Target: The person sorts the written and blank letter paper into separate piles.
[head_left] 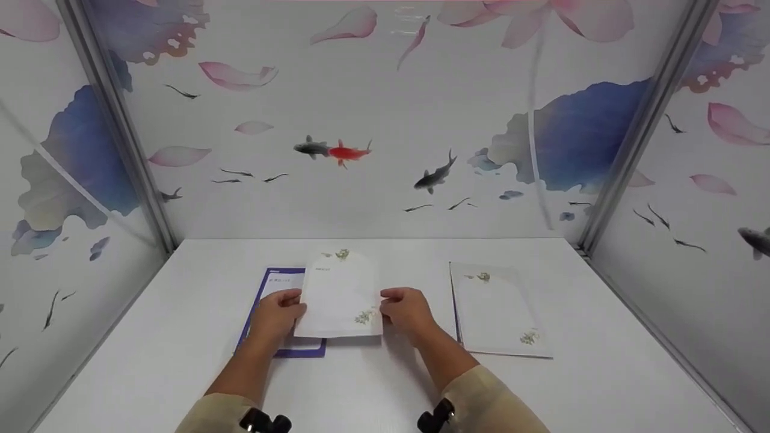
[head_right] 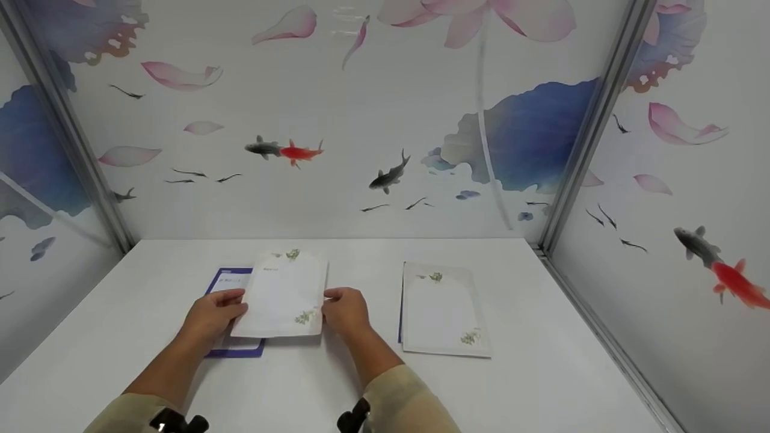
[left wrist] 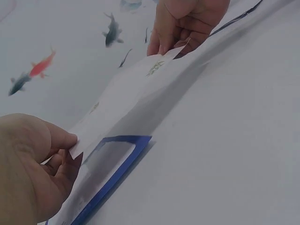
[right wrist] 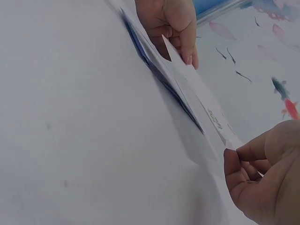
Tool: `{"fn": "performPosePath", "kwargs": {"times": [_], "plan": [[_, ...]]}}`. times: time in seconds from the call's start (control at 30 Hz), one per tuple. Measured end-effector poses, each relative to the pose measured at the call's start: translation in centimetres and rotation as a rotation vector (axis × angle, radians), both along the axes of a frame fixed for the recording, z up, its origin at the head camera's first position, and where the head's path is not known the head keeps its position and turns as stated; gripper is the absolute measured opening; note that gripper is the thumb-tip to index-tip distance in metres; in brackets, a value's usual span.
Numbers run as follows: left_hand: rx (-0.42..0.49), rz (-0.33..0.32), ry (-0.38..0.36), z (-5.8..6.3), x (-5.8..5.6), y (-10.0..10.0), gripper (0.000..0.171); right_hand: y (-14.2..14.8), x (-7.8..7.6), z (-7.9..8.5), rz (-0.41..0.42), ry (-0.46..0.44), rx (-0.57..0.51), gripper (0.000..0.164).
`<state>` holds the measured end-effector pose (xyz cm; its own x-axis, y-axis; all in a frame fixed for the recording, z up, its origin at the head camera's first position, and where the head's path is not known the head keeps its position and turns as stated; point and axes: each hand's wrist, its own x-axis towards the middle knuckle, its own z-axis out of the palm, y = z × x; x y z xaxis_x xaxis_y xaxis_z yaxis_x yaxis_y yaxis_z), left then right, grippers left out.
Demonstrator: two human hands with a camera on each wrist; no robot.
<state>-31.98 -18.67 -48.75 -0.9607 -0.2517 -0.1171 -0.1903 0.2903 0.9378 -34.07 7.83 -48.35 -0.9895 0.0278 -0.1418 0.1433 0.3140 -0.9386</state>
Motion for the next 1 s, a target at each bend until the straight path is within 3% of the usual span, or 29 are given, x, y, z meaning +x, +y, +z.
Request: {"fn": "performPosePath", "kwargs": {"times": [0.27, 0.47, 0.7, 1.0], "plan": [[-0.1, 0.014, -0.051, -0.4, 1.2, -4.1, 0.046, -4.3, 0.5, 0.1, 0.065, -0.03, -0.033, 0.029], [-0.184, 0.029, -0.034, -0.6, 1.7, -6.1, 0.046, -6.4, 0.9, -0.2, 0.103, -0.045, -0.011, 0.025], [-0.274, 0.045, -0.029, -0.5, 1.9, -7.0, 0.045, -7.0, 0.5, 0.1, 0.158, -0.085, 0.01, 0.024], [-0.324, 0.082, -0.036, -0.7, 2.1, -7.6, 0.044, -6.7, 0.1, -0.3, 0.201, -0.108, -0.064, 0.027]]}}
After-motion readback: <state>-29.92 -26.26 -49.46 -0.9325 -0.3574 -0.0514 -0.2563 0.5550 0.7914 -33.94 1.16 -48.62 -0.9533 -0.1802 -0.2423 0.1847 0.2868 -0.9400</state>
